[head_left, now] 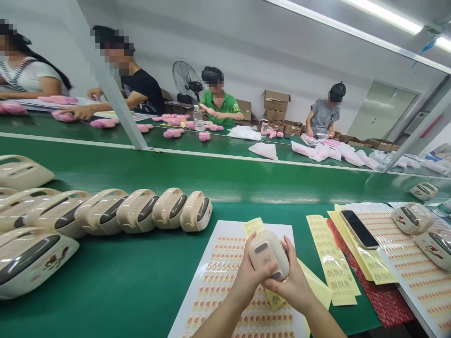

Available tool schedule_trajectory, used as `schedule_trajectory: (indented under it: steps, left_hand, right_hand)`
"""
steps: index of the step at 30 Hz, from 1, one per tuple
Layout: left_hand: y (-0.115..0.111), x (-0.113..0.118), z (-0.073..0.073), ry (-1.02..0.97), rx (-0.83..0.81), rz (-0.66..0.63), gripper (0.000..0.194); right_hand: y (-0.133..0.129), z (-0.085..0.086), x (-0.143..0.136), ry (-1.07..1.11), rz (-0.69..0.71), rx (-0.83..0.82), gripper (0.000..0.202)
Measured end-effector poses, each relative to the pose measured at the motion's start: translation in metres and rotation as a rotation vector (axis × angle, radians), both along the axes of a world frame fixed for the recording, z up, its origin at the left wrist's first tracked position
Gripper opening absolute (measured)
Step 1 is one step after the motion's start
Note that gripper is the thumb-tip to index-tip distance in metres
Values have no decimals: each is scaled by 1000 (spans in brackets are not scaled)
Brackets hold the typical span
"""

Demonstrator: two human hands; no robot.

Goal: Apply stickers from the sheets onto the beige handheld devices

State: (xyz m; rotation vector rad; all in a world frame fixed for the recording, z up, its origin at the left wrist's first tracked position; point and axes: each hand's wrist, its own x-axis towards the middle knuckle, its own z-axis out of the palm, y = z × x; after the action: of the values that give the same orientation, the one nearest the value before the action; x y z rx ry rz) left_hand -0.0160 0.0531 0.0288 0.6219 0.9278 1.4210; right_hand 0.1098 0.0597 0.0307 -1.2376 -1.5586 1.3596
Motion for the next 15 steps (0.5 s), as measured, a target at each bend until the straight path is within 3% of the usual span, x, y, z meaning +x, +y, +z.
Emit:
schedule_trajectory:
  steps: [2,3,5,7,9,11,15]
  left_hand:
    - [-5,-15,0,-15,62,-97,113]
    - [-7,-26,1,-24,83,-147,109]
    - [-12,-49,8,-48,75,-220,87]
    - [-19,-71,18,-30,-3,-216,63]
    - [-29,-89,28,5,-81,-162,45]
    - [-40,-105,34,66,-130,-43,32]
    - [-63,-145,33,366,-164,327,33]
  right_hand:
    - [-2,1,0,-93,68,159,104]
    - [-2,1,1,-148,119,269,106]
    - [0,-3,0,-249,277,489,109]
    - [2,-12,-6,-305,469,712,109]
    - [4,-21,-19,-311,596,908,104]
    - [3,-28,-33,-290,606,1012,100]
    - [8,-31,-33,-372,414,931,86]
